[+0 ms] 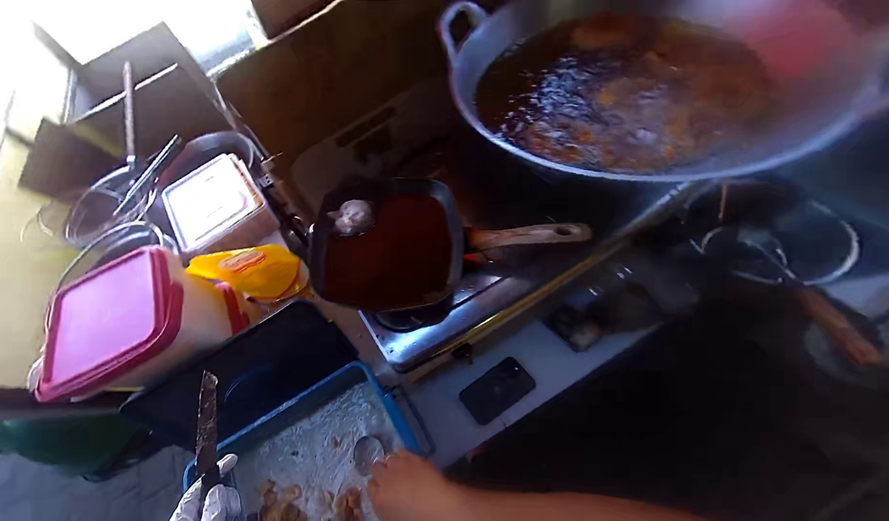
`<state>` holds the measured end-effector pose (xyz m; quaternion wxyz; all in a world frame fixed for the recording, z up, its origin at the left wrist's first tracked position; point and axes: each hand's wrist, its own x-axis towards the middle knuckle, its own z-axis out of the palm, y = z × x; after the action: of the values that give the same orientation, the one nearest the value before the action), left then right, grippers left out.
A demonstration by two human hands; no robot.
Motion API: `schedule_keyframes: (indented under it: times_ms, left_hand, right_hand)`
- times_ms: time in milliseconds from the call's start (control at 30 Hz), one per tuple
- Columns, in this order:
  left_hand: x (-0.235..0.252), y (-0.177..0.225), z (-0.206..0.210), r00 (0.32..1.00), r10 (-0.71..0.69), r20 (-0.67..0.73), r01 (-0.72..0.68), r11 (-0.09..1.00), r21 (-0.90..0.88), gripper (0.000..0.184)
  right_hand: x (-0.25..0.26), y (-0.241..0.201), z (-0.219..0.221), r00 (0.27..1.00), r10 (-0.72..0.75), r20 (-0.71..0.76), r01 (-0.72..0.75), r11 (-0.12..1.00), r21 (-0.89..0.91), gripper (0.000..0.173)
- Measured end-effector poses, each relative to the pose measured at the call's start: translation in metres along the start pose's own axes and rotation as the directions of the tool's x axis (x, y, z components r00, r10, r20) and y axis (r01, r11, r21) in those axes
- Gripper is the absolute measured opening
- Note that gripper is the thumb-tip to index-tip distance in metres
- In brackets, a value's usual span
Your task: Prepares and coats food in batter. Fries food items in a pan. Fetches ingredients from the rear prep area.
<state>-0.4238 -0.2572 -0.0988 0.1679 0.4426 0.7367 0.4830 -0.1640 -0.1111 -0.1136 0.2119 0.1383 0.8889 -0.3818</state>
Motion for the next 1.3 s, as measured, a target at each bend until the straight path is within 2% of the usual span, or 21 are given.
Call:
schedule_keyframes:
  times_ms: [67,133,167,267,333,400,500,633,700,767,900,1033,1100,1167,1300]
  left_hand:
    - [-0.014,-0.010,-0.015,1.000,-0.006,-0.014,0.005,0.998,-0.056,0.035]
    - [-0.027,-0.041,-0.032,0.999,-0.018,-0.041,0.014,0.994,-0.107,0.035]
    - [-0.030,-0.042,-0.037,0.998,-0.045,-0.048,0.039,0.992,-0.118,0.036]
    - [-0.030,-0.014,-0.052,0.972,-0.231,-0.041,0.224,0.964,-0.142,0.035]
    - [-0.035,-0.021,-0.061,0.968,-0.244,-0.064,0.228,0.953,-0.198,0.033]
    - [-0.039,-0.033,-0.070,0.976,-0.207,-0.062,0.184,0.947,-0.265,0.032]
    - [-0.044,-0.043,-0.080,0.980,-0.193,-0.037,0.173,0.937,-0.303,0.031]
    - [-0.055,-0.049,-0.095,0.973,-0.233,-0.006,0.217,0.916,-0.337,0.031]
    - [-0.062,-0.053,-0.100,0.963,-0.266,0.031,0.259,0.896,-0.360,0.033]
    - [-0.070,-0.060,-0.102,0.956,-0.288,0.055,0.288,0.884,-0.369,0.033]
    - [-0.085,-0.069,-0.093,0.949,-0.311,0.056,0.310,0.884,-0.351,0.033]
    - [-0.095,-0.074,-0.069,0.946,-0.323,-0.022,0.295,0.887,-0.355,0.035]
    - [-0.098,-0.078,-0.060,0.962,-0.258,-0.084,0.218,0.919,-0.327,0.037]
    - [-0.100,-0.084,-0.053,0.971,-0.198,-0.136,0.158,0.953,-0.258,0.038]
    - [-0.102,-0.090,-0.045,0.969,-0.133,-0.207,0.140,0.990,0.019,0.039]
  right_hand:
    - [0.009,-0.015,-0.003,0.986,0.121,0.113,-0.116,0.992,-0.047,0.027]
    - [0.017,-0.025,-0.001,0.965,0.216,0.151,-0.204,0.975,-0.089,0.027]
    - [0.021,-0.028,0.002,0.957,0.249,0.147,-0.233,0.965,-0.118,0.027]
    - [0.030,-0.034,0.005,0.943,0.308,0.129,-0.276,0.937,-0.216,0.025]
    - [0.039,-0.043,0.003,0.914,0.389,0.112,-0.346,0.895,-0.282,0.027]
    - [0.051,-0.052,0.000,0.858,0.508,0.078,-0.462,0.829,-0.316,0.033]
    - [0.065,-0.059,-0.004,0.728,0.683,0.059,-0.635,0.704,-0.318,0.038]
    - [0.063,-0.066,-0.013,0.641,0.758,0.122,-0.710,0.646,-0.280,0.033]
    - [0.052,-0.059,-0.020,0.668,0.732,0.135,-0.702,0.680,-0.213,0.030]
    - [0.043,-0.052,-0.021,0.696,0.709,0.110,-0.688,0.703,-0.182,0.039]
    - [0.035,-0.066,-0.020,0.743,0.666,0.072,-0.634,0.734,-0.243,0.042]
    - [0.056,-0.083,-0.026,0.846,0.530,0.056,-0.498,0.824,-0.269,0.039]
    - [0.077,-0.089,-0.026,0.897,0.440,0.050,-0.408,0.865,-0.292,0.035]
    - [0.099,-0.092,-0.020,0.925,0.376,0.054,-0.342,0.886,-0.312,0.033]
    - [0.105,-0.094,0.012,0.907,0.412,0.083,-0.358,0.862,-0.360,0.042]
